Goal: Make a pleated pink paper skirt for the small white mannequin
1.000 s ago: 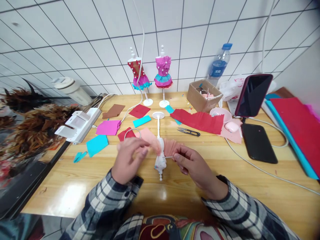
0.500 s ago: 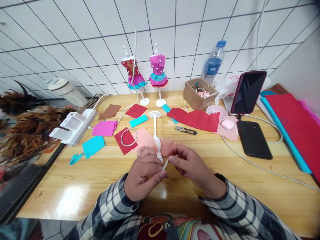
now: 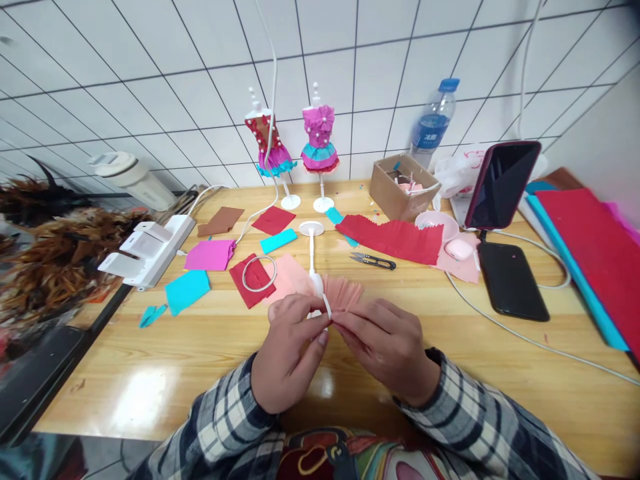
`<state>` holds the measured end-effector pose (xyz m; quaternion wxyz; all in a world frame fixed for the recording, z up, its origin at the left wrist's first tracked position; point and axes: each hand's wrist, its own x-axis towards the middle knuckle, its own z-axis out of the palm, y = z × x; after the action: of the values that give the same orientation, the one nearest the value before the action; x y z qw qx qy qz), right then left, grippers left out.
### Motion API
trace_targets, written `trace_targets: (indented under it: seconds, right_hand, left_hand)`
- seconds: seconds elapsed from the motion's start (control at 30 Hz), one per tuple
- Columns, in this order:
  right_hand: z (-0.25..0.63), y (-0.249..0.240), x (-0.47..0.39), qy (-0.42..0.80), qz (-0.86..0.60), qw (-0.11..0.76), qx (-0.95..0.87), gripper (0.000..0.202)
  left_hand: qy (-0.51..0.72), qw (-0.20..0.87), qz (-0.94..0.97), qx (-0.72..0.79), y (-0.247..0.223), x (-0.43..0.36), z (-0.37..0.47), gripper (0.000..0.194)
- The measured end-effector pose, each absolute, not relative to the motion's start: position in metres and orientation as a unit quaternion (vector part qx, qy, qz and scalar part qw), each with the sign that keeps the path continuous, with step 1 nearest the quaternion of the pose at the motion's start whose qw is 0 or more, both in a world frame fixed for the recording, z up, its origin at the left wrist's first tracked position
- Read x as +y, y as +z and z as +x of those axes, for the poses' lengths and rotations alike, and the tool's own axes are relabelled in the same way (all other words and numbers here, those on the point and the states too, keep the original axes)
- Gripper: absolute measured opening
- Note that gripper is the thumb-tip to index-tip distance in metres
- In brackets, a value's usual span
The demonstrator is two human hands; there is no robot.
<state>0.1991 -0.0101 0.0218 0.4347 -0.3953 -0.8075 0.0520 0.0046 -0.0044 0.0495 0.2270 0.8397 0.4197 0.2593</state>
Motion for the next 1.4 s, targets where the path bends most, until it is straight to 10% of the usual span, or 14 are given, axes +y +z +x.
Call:
trace_targets:
  seconds: [0.53, 0.97, 1.4]
  right_hand:
    - [0.198, 0.021, -0.011, 0.088, -0.433, 0.364, -0.820, 0.013]
    - [0.188, 0.027, -0.008, 0.381, -0.478, 0.468, -0.639, 0.009]
    - [0.190, 0.019, -0.014, 0.252, -0.425, 0.471, -0.731, 0.013]
  left_hand:
    - [0.183, 0.113, 0.870, 0.443, 0.055, -0.008, 0.014, 0.021]
    - [0.231, 0.115, 0.865, 0.430, 0.054, -0.003, 0.015, 0.021]
    - [0.300, 0.132, 0.848, 0.417, 0.050, 0.001, 0.014, 0.019]
